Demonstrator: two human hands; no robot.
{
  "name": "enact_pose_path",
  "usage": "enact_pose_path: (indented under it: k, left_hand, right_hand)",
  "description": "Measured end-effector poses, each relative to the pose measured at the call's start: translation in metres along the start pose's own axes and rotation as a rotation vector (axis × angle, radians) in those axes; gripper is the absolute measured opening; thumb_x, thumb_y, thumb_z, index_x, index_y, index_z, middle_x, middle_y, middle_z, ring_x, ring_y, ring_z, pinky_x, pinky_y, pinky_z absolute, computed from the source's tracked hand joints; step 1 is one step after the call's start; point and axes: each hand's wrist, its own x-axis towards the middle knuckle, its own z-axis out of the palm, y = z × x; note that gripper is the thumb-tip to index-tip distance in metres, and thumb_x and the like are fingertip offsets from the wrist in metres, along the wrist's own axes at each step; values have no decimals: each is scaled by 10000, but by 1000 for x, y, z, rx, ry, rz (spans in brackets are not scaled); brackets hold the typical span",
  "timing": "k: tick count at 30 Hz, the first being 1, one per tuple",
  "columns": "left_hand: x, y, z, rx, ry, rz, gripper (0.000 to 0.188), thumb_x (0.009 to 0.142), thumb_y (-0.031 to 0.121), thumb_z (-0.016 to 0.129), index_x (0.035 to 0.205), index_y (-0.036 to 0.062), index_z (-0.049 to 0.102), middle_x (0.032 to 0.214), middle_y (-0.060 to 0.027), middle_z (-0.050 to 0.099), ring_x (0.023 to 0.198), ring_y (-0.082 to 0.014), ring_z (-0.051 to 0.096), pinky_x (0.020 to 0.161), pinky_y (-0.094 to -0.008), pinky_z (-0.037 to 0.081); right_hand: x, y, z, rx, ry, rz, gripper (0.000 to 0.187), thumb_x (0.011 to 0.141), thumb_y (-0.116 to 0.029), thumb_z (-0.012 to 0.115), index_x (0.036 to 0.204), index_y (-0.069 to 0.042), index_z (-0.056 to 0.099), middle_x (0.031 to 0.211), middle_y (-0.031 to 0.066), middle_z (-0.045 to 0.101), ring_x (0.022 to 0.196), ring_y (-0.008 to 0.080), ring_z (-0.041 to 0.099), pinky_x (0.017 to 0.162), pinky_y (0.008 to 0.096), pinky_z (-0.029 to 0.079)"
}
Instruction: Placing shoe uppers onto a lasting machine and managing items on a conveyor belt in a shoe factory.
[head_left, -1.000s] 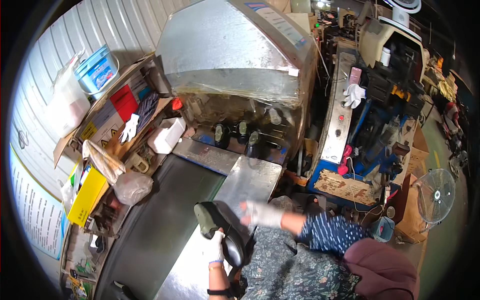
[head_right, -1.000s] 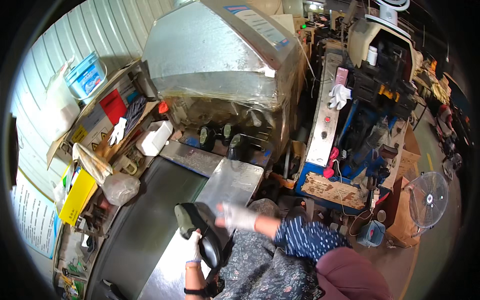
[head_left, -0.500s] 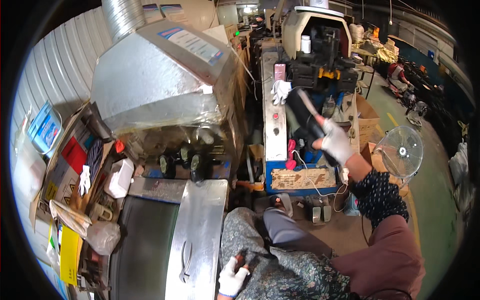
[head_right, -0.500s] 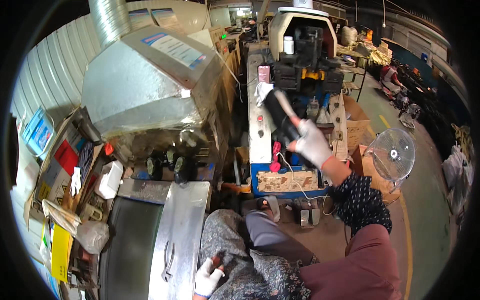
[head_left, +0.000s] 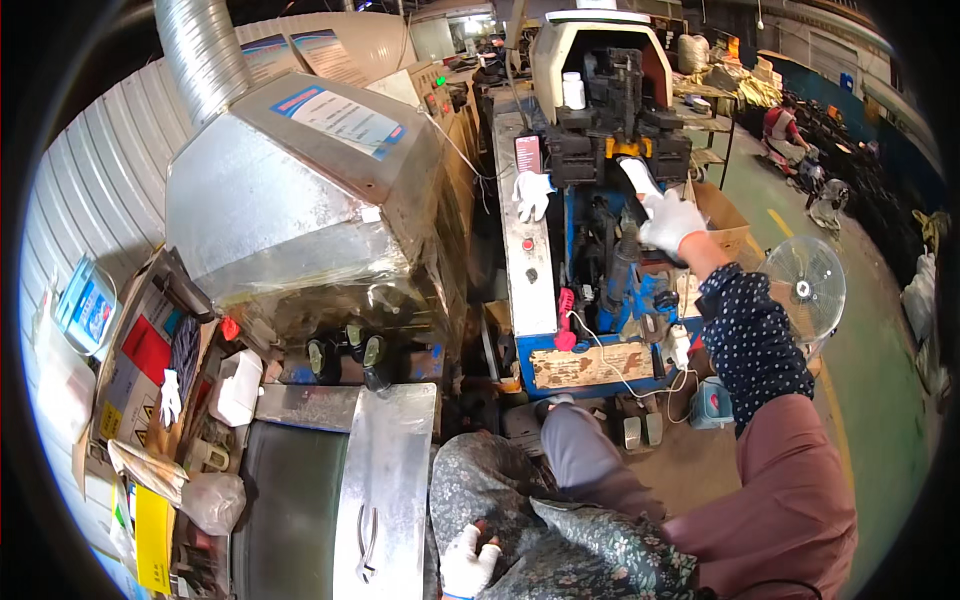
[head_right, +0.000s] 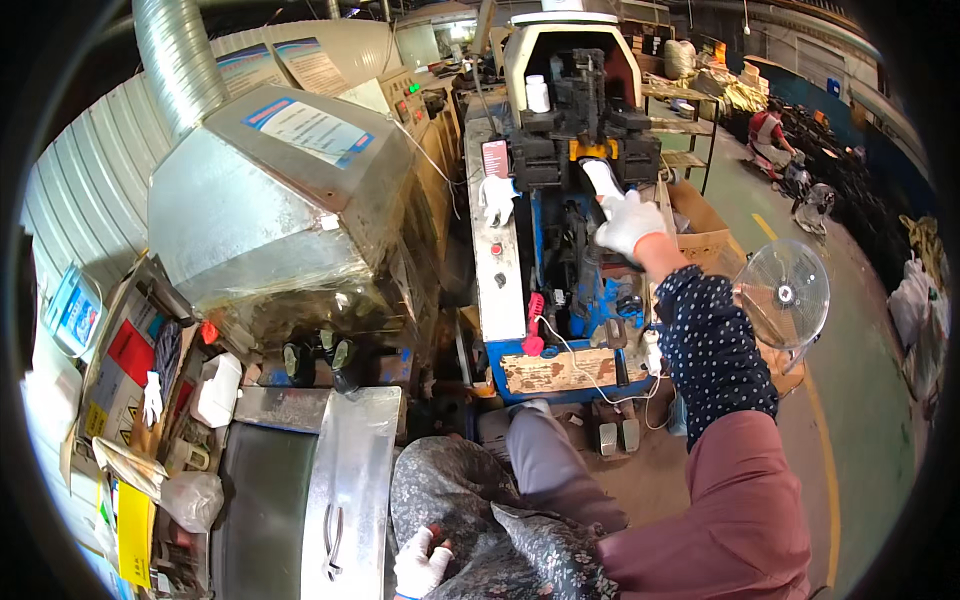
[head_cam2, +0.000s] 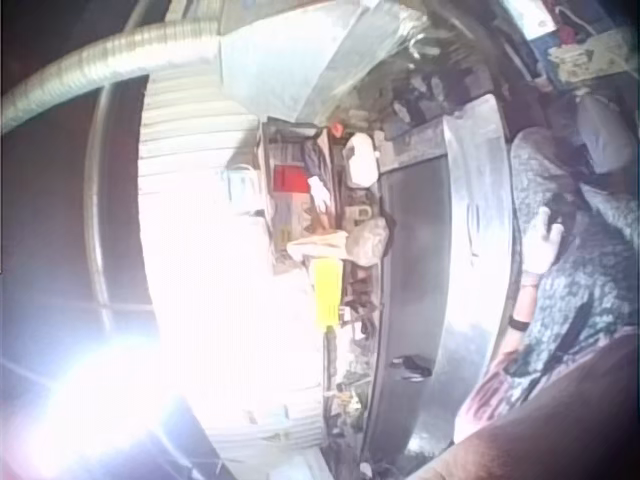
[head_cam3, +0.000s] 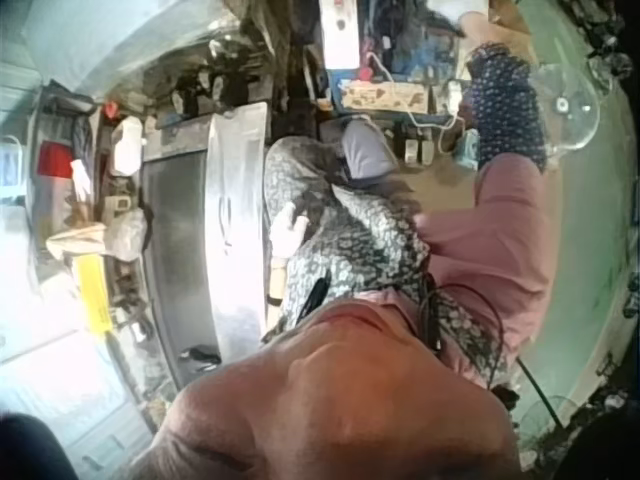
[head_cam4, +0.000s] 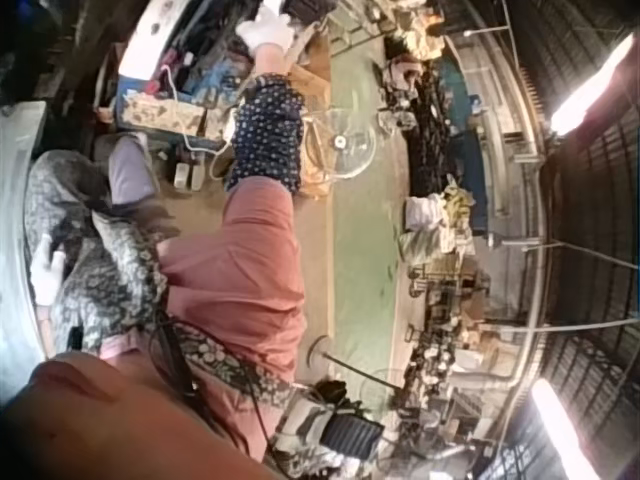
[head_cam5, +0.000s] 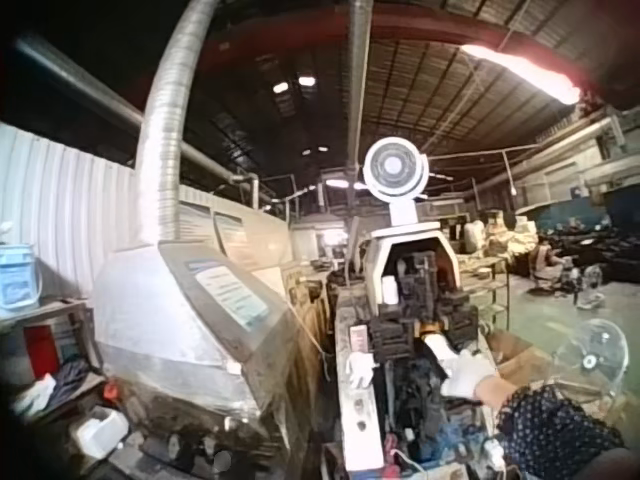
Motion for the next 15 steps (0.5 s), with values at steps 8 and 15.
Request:
enact_pose_path:
  k: [8,15]
  left_hand:
    - [-3,10,3,75,-18,-37,470,888,276,673,1275,18,599,1211,-238,642,1158,-394,594,1008,-437,465]
    - [-9,-11,-50,90,97,-108,211,825,271,677,922,82,677,751,-150,630,682,-332,622,646,-442,504]
  right_hand:
    - [-14,-2,33,80,115,0,728,801,-434,676,1477,-303,441,1319,175,459,1136,384,539,974,445,474]
    - [24,14,40,333,238,-129,643,766,-401,725,1337,-132,602,1171,208,645,1030,339,650,928,430,502]
